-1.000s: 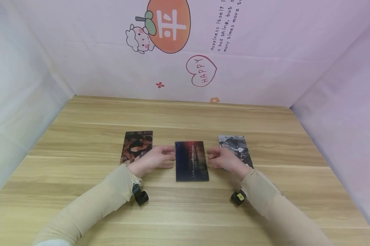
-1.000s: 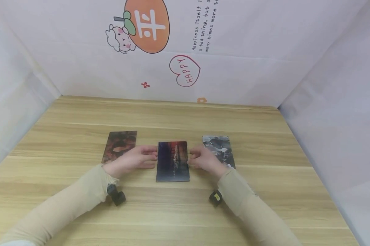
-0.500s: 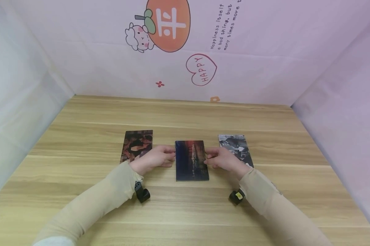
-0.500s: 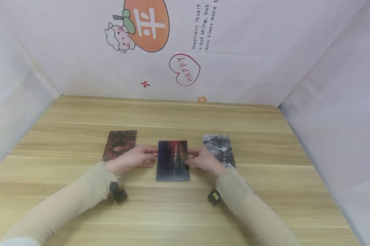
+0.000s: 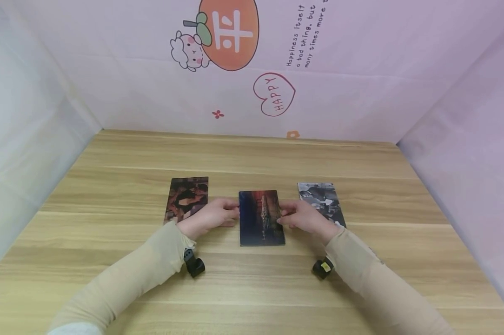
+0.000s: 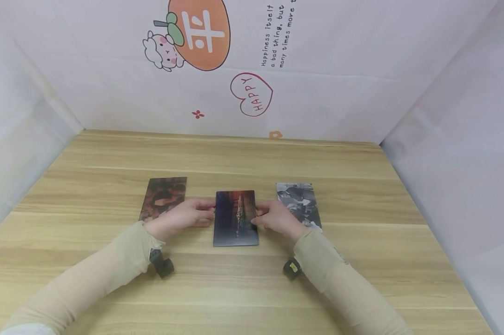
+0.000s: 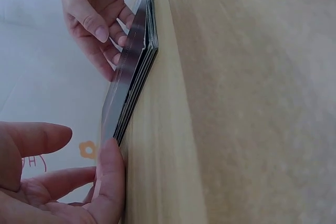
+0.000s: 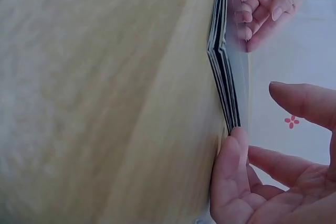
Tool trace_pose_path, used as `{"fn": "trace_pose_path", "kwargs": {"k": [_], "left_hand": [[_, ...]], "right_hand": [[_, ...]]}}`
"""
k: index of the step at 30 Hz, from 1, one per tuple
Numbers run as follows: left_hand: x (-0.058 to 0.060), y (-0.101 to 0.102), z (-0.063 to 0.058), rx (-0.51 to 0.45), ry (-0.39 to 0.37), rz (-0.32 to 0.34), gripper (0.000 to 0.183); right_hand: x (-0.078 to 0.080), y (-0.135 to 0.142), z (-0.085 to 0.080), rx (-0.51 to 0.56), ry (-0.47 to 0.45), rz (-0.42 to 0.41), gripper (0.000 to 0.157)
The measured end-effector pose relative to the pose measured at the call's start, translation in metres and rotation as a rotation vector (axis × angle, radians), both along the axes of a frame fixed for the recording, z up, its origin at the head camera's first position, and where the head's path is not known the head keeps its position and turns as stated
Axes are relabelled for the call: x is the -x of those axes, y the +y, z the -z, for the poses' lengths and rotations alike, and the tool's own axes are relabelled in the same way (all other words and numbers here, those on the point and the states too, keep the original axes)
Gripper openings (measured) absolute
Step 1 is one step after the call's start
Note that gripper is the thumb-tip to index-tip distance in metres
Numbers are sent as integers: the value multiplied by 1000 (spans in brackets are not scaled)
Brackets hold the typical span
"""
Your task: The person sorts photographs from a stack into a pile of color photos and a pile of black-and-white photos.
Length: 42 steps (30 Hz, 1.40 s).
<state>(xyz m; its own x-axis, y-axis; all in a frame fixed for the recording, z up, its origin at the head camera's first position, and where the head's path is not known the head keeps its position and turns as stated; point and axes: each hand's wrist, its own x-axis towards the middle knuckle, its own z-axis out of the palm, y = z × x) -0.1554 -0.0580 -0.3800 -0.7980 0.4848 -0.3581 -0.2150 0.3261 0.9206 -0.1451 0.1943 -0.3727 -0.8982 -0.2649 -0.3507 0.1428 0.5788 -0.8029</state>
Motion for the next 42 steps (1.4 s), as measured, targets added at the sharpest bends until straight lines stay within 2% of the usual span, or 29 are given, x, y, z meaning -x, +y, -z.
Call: {"fn": "trace_pose_path", "kwargs": {"k": [5,12,17,23,34,42], "left_hand": [[0,1,1,-16,5,8,50],[-2,2,3,-59,30,-19,50],[-4,0,5,-64,93,-99,51],[-4,-4,4,-105,96,-224,56],[2,-26,0,-82,117,-312,56],[5,-57,4,-67,110,-333,57]], "right_hand": [[-1,-1,-2,-12,2,2,60],[-4,-4,-9,20,-9,76,56],[-3,-7,-7,106,-16,146,52],[0,-15,-3,149,25,215,51],[10,-47,-4,284,52,314,54],[20,-80,-10,403,-9,351,53]]}}
